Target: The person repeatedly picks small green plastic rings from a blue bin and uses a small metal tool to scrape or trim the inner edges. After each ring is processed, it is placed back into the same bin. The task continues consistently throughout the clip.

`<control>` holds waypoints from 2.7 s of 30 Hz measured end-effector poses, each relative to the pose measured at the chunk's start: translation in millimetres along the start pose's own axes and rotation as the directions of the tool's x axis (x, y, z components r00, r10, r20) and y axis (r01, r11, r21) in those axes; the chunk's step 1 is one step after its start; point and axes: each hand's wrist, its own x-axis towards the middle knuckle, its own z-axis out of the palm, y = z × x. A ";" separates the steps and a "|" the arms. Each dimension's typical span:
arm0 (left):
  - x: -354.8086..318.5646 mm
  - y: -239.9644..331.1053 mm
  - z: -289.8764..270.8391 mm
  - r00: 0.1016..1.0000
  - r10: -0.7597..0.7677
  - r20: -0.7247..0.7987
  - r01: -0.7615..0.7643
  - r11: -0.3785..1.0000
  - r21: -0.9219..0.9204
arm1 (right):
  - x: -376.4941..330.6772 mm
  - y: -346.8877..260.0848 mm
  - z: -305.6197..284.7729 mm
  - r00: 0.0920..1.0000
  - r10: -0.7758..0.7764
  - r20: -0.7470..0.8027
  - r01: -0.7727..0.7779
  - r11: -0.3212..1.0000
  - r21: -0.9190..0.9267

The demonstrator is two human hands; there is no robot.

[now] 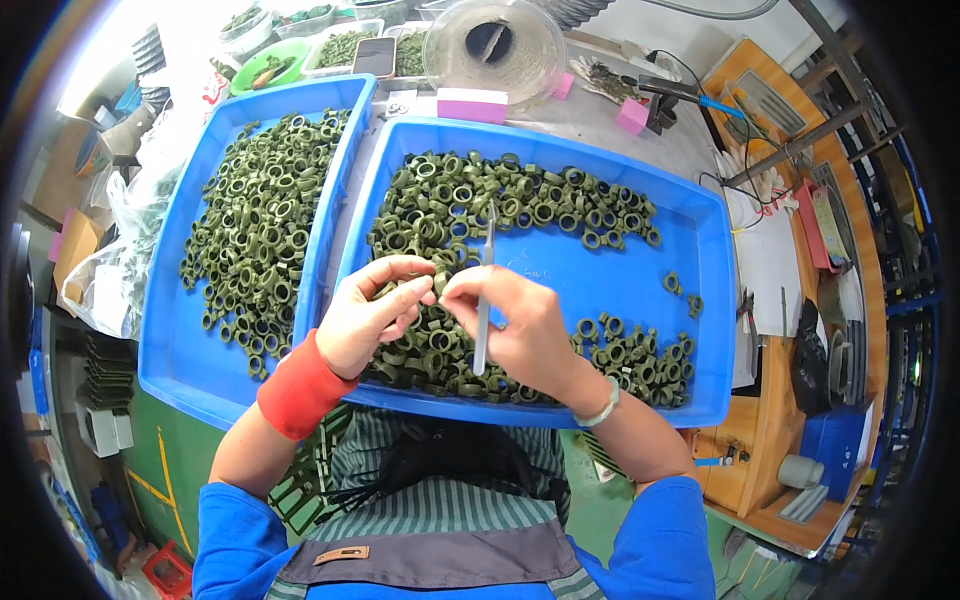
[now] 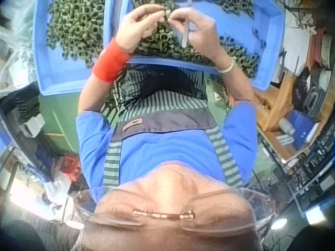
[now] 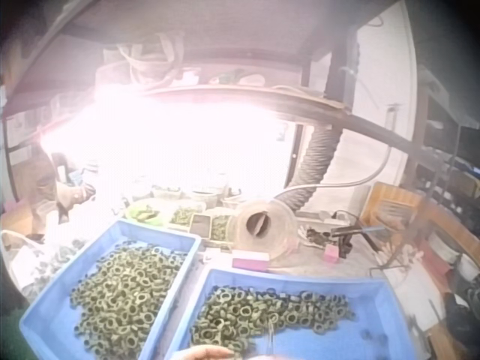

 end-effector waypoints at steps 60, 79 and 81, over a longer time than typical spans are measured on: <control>-3.0 4.0 0.6 0.983 0.186 0.013 -0.183 0.949 0.257 | 3.8 13.6 -4.3 0.970 0.225 0.092 -0.243 0.878 0.411; -7.6 10.6 2.6 0.997 0.063 0.037 -0.067 0.990 0.122 | 1.7 8.5 2.4 0.998 -0.018 -0.064 0.028 0.987 0.158; -8.1 10.9 2.5 0.994 0.107 0.022 -0.109 0.981 0.159 | 0.9 10.6 0.8 0.999 0.012 -0.048 -0.004 0.987 0.159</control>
